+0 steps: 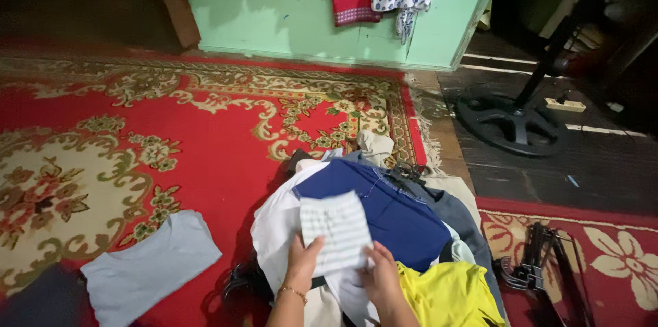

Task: The person folds several pieces of clothing on a red patterned rug. They fold a striped shirt, a blue patterned garment, a yellow dinosaur-print shirt, and a black garment, placing each folded item into a growing stack.

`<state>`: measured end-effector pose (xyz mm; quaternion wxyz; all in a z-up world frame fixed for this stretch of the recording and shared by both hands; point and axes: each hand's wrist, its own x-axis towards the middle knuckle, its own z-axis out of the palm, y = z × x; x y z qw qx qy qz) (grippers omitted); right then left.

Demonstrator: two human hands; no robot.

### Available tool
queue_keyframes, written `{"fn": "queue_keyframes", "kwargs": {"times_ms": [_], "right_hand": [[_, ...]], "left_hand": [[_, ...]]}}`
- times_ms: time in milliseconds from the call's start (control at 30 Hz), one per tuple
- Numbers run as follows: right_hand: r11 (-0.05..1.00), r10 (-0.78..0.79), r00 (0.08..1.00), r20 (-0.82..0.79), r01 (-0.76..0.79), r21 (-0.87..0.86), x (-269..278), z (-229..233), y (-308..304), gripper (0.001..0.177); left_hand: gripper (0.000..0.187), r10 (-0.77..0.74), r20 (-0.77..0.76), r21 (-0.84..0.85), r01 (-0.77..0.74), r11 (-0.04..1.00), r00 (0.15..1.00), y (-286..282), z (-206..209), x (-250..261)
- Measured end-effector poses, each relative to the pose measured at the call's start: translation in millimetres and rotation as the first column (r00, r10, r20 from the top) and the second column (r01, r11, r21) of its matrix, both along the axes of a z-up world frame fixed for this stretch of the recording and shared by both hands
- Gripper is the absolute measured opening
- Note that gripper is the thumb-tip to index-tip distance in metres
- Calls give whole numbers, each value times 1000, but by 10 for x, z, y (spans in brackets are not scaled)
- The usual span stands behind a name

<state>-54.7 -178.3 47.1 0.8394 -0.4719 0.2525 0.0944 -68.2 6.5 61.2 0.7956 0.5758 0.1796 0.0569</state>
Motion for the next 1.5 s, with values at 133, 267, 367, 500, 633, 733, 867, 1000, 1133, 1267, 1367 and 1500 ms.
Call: {"fn": "queue_keyframes", "kwargs": {"times_ms": [133, 267, 367, 500, 633, 733, 867, 1000, 1133, 1267, 1367, 1500], "right_hand": [[751, 27, 949, 314, 188, -633, 19, -135, -42, 53], [44, 550, 711, 439, 501, -865, -35, -116, 234, 52], [-78, 623, 782, -4, 56, -995, -151, -79, 337, 62], [-10, 548, 805, 227, 277, -961, -111, -180, 296, 50], [225, 458, 874, 160, 59, -972, 89, -376, 47, 49], [762, 351, 901, 255, -117, -636, 130, -389, -18, 49], [799, 426, 903, -57, -405, -444, -105, -74, 81, 44], [789, 585, 797, -147, -602, -122, -309, 389, 589, 39], [632, 767, 641, -20, -760, -152, -638, 665, 1204, 41], [464, 855, 507, -107, -841, -278, -1013, 735, 1948, 44], [352, 925, 376, -57, -903, -248, -1251, 658, 2484, 47], [266, 944, 314, -102, -907, -327, -1463, 339, 3043, 45]], "left_hand": [[35, 99, -152, 250, -59, 967, 983, 8, -169, 20], [32, 112, -279, 258, -38, 965, 954, 17, -327, 28], [33, 126, -135, 127, -109, 986, 983, 61, -504, 80], [33, 41, -33, -175, -46, 983, 999, 87, -638, 132], [39, -207, 101, -409, 231, 883, 973, 187, -477, 21], [43, -167, 58, -536, 172, 826, 984, 266, -226, -159], [51, -71, 67, -586, 97, 804, 995, 536, 18, -474], [53, 21, 276, -567, 145, 811, 961, 1023, 169, -927], [55, 94, 289, -455, 50, 889, 953, 1662, 256, -1513], [59, 228, 152, -401, -151, 904, 962, 2302, 218, -2193], [59, 306, 102, -318, -260, 912, 947, 2691, 83, -2648], [59, 409, 25, -200, -396, 896, 912, 3082, -250, -3085]]}}
